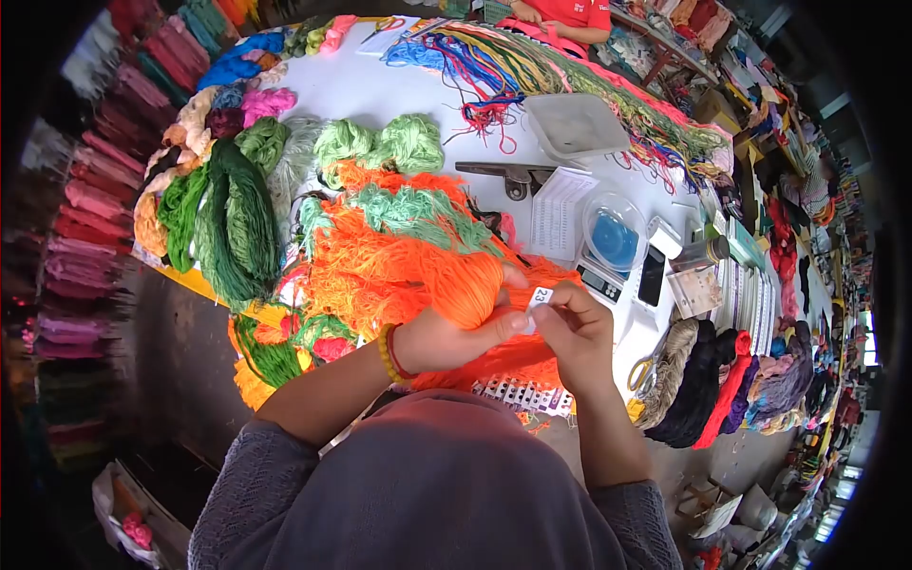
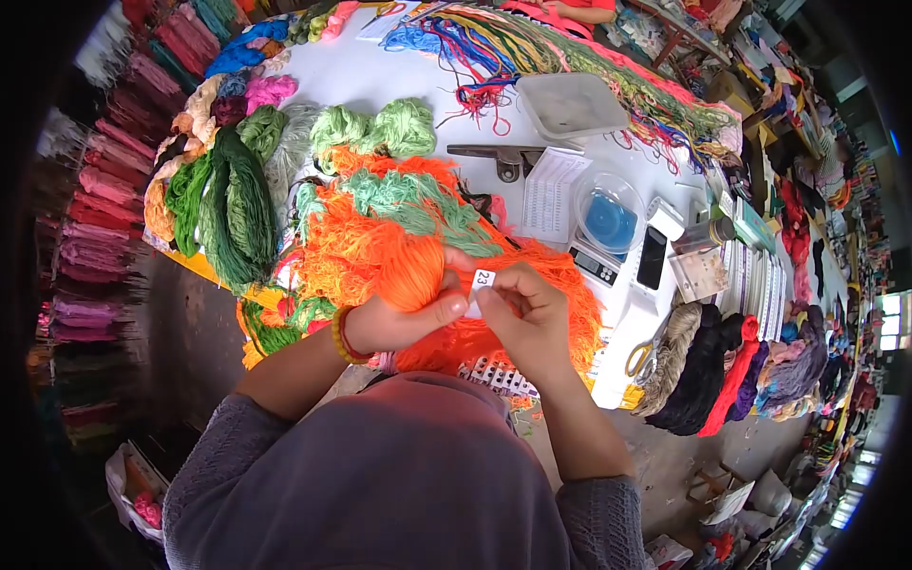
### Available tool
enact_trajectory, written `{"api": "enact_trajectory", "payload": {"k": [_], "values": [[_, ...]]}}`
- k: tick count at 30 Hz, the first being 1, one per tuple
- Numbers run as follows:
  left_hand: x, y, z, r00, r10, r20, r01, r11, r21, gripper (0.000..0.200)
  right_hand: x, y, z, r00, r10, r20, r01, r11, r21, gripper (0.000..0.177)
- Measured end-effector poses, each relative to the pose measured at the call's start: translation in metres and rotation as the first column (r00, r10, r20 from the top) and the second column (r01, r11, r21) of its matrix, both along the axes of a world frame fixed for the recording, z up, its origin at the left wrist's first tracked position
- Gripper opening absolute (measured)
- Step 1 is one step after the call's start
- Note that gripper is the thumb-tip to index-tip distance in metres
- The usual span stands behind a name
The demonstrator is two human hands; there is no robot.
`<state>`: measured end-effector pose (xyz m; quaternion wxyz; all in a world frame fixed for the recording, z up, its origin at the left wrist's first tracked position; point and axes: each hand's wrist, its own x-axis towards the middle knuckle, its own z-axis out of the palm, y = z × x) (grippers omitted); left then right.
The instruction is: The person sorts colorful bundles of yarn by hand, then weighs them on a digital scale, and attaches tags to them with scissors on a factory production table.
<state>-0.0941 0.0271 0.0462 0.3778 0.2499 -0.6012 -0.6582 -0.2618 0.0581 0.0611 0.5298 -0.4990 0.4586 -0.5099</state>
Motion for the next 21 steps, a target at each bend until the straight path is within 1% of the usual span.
{"api": "enact_trajectory", "payload": {"k": [2,3,4,5,6,8,9,10,11,12,13,14,15,16,17,18,19,21], "values": [[-0.001,0.002,-0.003,0.994,0.066,0.089,-0.053,0.99,-0.134,0.029,0.003,0.0,-0.005,0.999,-0.001,-0.035,0.0,1.0,-0.021,0.004],[0.001,0.001,-0.004,0.994,0.067,0.089,-0.054,0.99,-0.134,0.029,0.004,0.0,-0.006,0.998,-0.003,-0.07,0.0,0.999,-0.043,0.004],[0.002,-0.001,-0.007,0.978,0.114,0.173,-0.054,0.947,-0.316,0.025,0.005,0.0,-0.007,0.998,-0.002,-0.07,-0.001,0.999,-0.042,0.004],[0.004,-0.002,-0.009,0.954,0.174,0.245,-0.034,0.873,-0.487,0.022,0.007,0.0,-0.007,0.995,-0.017,-0.103,0.01,0.998,-0.07,0.004],[0.002,-0.003,-0.013,0.954,0.172,0.245,-0.033,0.873,-0.487,0.022,0.008,0.0,-0.007,0.99,-0.034,-0.135,0.021,0.995,-0.098,0.004],[-0.002,-0.004,-0.014,0.968,0.235,0.085,-0.139,0.789,-0.599,0.014,0.012,0.0,-0.009,0.985,-0.058,-0.161,0.045,0.995,-0.085,0.007],[-0.001,-0.004,-0.011,0.969,0.234,0.085,-0.138,0.79,-0.598,0.014,0.013,0.0,-0.01,0.979,-0.08,-0.186,0.067,0.995,-0.073,0.009],[0.002,-0.004,-0.006,0.963,0.234,0.134,-0.109,0.792,-0.6,0.014,0.014,0.001,-0.007,0.979,-0.079,-0.187,0.067,0.995,-0.071,0.009],[0.004,-0.004,-0.002,0.955,0.236,0.182,-0.081,0.795,-0.601,0.015,0.014,0.002,-0.003,0.994,-0.083,-0.074,0.08,0.996,-0.048,0.012],[0.006,-0.006,-0.002,0.954,0.237,0.183,-0.082,0.796,-0.6,0.015,0.015,0.002,0.001,0.995,-0.088,0.04,0.089,0.996,-0.023,0.015],[0.009,-0.008,-0.002,0.934,0.152,0.324,0.034,0.864,-0.503,0.017,0.015,0.003,0.003,0.995,-0.087,0.041,0.088,0.996,-0.021,0.015],[0.011,-0.011,-0.001,0.892,0.052,0.448,0.14,0.912,-0.385,0.018,0.013,0.004,0.004,0.999,-0.019,0.025,0.021,0.996,-0.086,0.017],[0.014,-0.016,0.002,0.892,0.054,0.448,0.138,0.913,-0.384,0.018,0.011,0.005,0.005,0.999,0.048,0.005,-0.047,0.988,-0.149,0.02],[0.018,-0.021,0.008,0.904,-0.125,0.408,0.217,0.958,-0.189,0.019,0.008,0.004,0.005,0.999,0.052,0.004,-0.051,0.988,-0.148,0.02],[0.022,-0.024,0.011,0.898,-0.289,0.331,0.304,0.953,0.006,0.02,0.005,0.003,0.006,0.941,0.061,-0.332,-0.209,0.877,-0.433,0.023],[0.024,-0.024,0.008,0.908,-0.347,0.234,0.314,0.935,0.166,0.022,0.004,0.002,0.006,0.789,-0.048,-0.613,-0.428,0.673,-0.603,0.026],[0.024,-0.022,0.008,0.908,-0.346,0.235,0.313,0.935,0.169,0.022,0.004,0.001,0.004,0.789,-0.046,-0.612,-0.428,0.674,-0.602,0.026],[0.022,-0.018,0.008,0.944,-0.331,0.014,0.308,0.893,0.329,0.018,0.003,0.0,-0.003,0.73,-0.112,-0.674,-0.519,0.551,-0.653,0.029]]}}
